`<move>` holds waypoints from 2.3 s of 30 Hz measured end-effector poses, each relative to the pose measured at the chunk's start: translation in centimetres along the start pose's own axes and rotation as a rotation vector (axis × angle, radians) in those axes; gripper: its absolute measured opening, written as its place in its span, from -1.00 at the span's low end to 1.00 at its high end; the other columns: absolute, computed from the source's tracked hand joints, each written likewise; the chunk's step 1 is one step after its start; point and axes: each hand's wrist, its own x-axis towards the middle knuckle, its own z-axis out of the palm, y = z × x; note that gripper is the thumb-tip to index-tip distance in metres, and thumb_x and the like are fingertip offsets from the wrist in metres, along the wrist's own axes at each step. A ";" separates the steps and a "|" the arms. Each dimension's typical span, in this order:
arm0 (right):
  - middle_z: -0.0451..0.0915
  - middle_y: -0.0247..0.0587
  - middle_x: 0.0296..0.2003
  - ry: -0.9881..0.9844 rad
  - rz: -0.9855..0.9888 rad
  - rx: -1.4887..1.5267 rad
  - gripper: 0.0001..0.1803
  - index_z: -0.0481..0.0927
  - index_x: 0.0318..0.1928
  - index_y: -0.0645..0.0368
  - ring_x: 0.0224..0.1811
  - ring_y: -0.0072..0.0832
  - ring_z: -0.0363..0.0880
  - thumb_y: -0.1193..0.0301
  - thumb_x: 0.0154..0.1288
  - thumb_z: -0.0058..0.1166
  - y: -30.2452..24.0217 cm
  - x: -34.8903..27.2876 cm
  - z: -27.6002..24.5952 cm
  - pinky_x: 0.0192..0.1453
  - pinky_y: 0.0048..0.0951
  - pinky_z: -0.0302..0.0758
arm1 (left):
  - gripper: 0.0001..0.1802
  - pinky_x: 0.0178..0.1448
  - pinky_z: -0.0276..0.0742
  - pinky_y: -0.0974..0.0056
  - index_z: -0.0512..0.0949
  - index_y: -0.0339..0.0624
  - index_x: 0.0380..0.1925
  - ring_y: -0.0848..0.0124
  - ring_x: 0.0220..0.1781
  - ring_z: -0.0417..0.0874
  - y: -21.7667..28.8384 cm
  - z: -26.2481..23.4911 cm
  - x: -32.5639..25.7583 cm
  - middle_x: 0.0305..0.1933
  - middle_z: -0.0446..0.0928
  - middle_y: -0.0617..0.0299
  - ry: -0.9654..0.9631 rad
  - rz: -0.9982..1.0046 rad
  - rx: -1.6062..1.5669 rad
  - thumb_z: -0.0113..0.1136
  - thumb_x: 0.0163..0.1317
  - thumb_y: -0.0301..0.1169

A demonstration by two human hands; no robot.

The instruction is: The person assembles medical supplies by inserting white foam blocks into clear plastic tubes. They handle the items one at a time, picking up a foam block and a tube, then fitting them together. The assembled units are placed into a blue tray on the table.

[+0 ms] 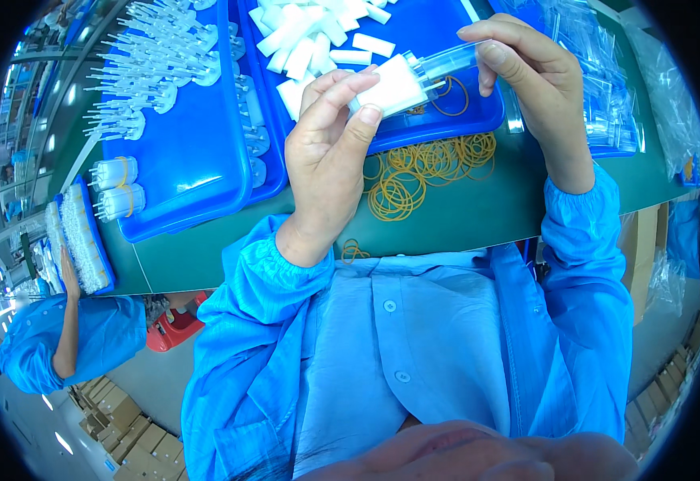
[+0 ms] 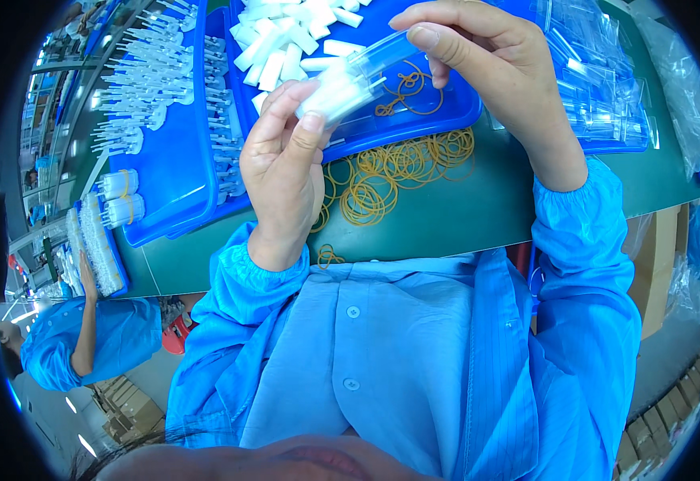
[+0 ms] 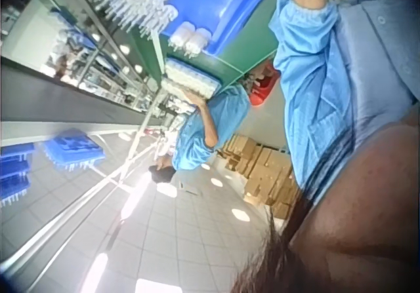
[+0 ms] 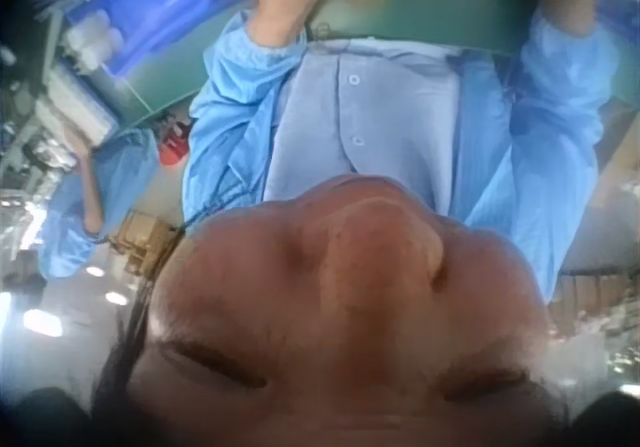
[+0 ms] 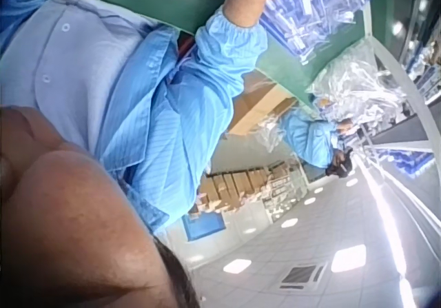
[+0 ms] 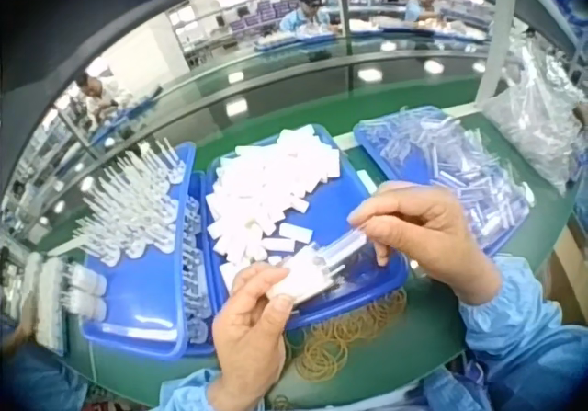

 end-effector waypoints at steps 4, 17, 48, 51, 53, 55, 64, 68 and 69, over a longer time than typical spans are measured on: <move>0.52 -0.29 -0.46 0.098 0.005 -0.001 -0.76 0.65 -0.03 0.29 -0.46 -0.61 0.49 0.43 0.43 0.02 -0.3 -0.3 0.2 -0.37 -0.61 0.41 | -0.69 0.26 0.33 0.33 0.53 -0.38 0.06 0.41 0.16 0.39 0.0 0.1 0.2 0.12 0.30 0.16 -0.039 0.039 0.103 0.13 0.32 -0.57; 0.57 -0.24 -0.42 -0.016 0.121 0.076 -0.84 0.67 -0.17 0.41 -0.48 -0.61 0.53 0.56 0.30 0.16 -1.7 0.4 0.1 -0.42 -0.63 0.43 | -0.67 0.06 0.42 0.39 0.50 -0.34 0.11 0.46 0.05 0.42 -0.4 -0.3 0.3 0.11 0.30 0.19 -0.017 0.097 0.293 0.08 0.39 -0.47; 0.54 -0.27 -0.39 -0.051 0.085 0.072 -0.77 0.67 -0.06 0.29 -0.47 -0.62 0.51 0.48 0.32 0.15 -0.4 -0.6 1.1 -0.39 -0.63 0.43 | -0.73 0.13 0.49 0.34 0.50 -0.34 -0.12 0.42 0.06 0.49 -0.5 0.4 0.1 0.04 0.33 0.17 0.043 0.133 0.131 0.30 0.18 -0.65; 0.53 -0.27 -0.39 -0.092 0.064 0.103 -0.77 0.67 -0.06 0.30 -0.47 -0.61 0.52 0.48 0.33 0.13 0.1 -0.5 0.9 -0.39 -0.63 0.44 | -0.76 0.09 0.48 0.37 0.50 -0.32 -0.15 0.45 0.04 0.49 -0.1 0.3 0.0 -0.01 0.34 0.20 0.078 0.011 0.054 0.29 0.20 -0.63; 0.53 -0.28 -0.40 -0.092 0.055 0.123 -0.76 0.67 -0.05 0.30 -0.48 -0.61 0.53 0.46 0.35 0.11 0.2 -0.5 1.0 -0.39 -0.63 0.45 | -0.78 0.06 0.47 0.39 0.51 -0.30 -0.16 0.47 0.01 0.49 0.1 0.3 0.0 -0.04 0.38 0.22 0.099 -0.053 0.006 0.29 0.22 -0.61; 0.54 -0.28 -0.42 -0.091 0.055 0.130 -0.76 0.66 -0.05 0.30 -0.48 -0.61 0.53 0.44 0.37 0.10 0.5 -0.6 1.1 -0.39 -0.63 0.47 | -0.80 0.05 0.45 0.41 0.51 -0.28 -0.16 0.50 -0.03 0.50 0.2 0.4 0.0 -0.08 0.41 0.25 0.106 -0.084 -0.040 0.28 0.23 -0.58; 0.56 -0.27 -0.46 -0.057 0.141 0.181 -0.74 0.65 -0.03 0.30 -0.51 -0.60 0.55 0.39 0.40 0.09 0.4 -0.9 1.9 -0.43 -0.60 0.51 | -0.78 0.06 0.45 0.39 0.61 -0.27 -0.16 0.47 0.00 0.46 -0.2 0.2 0.4 -0.06 0.41 0.20 0.113 0.091 0.184 0.33 0.17 -0.61; 0.58 -0.25 -0.46 0.003 0.245 0.236 -0.74 0.65 -0.02 0.30 -0.52 -0.60 0.55 0.41 0.37 0.13 0.4 -0.9 1.9 -0.43 -0.60 0.52 | -0.76 0.06 0.45 0.39 0.66 -0.26 -0.16 0.45 0.01 0.44 0.1 0.4 0.3 -0.06 0.40 0.19 0.116 0.113 0.189 0.37 0.13 -0.60; 0.58 -0.24 -0.45 0.015 0.255 0.252 -0.74 0.65 -0.02 0.30 -0.52 -0.59 0.55 0.42 0.36 0.14 0.4 -0.9 1.8 -0.43 -0.60 0.52 | -0.76 0.06 0.45 0.39 0.66 -0.25 -0.16 0.45 0.01 0.44 0.0 0.4 0.3 -0.06 0.40 0.20 0.115 0.114 0.192 0.37 0.13 -0.59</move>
